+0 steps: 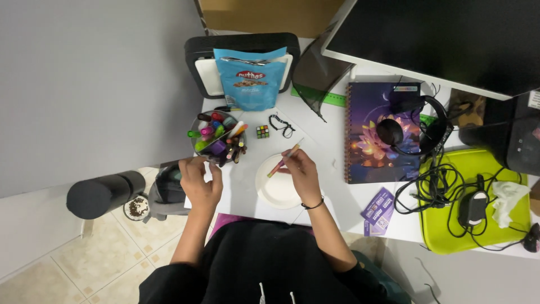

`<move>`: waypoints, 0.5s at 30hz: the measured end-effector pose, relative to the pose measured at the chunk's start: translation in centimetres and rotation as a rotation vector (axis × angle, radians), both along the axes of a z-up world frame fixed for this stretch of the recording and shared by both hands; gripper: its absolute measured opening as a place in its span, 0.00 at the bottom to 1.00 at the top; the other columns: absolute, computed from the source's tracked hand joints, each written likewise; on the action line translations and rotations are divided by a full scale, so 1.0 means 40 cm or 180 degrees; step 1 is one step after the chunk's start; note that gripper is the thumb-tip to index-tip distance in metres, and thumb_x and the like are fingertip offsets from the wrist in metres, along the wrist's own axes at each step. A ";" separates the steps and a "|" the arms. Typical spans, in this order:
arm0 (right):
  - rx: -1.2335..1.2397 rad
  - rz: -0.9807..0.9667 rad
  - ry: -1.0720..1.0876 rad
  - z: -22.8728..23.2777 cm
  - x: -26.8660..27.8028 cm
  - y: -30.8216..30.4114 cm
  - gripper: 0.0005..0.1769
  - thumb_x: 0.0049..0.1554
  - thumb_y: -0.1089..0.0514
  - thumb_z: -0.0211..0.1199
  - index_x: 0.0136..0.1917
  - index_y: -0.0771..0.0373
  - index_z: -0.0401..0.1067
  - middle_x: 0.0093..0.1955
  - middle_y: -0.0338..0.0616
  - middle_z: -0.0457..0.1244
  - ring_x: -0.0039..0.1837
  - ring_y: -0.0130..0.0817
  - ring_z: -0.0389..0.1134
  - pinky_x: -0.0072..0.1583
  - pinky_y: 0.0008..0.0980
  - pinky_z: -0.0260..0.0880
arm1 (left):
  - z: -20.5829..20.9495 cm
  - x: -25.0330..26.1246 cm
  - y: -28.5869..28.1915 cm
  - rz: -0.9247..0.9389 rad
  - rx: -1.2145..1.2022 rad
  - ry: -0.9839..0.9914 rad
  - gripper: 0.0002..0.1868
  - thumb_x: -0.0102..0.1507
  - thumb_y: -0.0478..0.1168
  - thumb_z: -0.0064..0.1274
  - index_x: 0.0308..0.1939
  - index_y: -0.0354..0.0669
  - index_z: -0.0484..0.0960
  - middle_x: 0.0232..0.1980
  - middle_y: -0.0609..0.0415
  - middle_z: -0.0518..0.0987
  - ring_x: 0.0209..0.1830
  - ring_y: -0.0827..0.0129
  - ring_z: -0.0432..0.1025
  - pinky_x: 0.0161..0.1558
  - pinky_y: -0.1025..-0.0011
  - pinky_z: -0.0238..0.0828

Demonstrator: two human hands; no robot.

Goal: The person organizes items on a cluttered desk. They place a small object into a container, move a white paper plate, arrange pens and markers in a holder, and place a Rubik's cube into the holder. Finally, they wipe the plate and place it on a shelf.

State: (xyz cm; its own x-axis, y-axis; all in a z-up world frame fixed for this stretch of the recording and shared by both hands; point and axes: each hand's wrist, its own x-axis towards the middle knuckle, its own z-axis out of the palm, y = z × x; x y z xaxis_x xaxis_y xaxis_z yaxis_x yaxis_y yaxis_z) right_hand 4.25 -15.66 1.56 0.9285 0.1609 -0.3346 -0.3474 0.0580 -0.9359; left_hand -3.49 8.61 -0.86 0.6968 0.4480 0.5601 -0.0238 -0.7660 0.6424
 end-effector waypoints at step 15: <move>-0.0067 -0.0038 -0.0499 0.047 0.029 0.056 0.09 0.62 0.66 0.60 0.55 0.72 0.73 0.43 0.53 0.69 0.47 0.41 0.74 0.52 0.34 0.76 | 0.329 0.391 0.087 -0.0850 0.2029 0.0181 0.12 0.63 0.32 0.59 0.51 0.43 0.80 0.44 0.54 0.71 0.46 0.64 0.67 0.41 0.72 0.70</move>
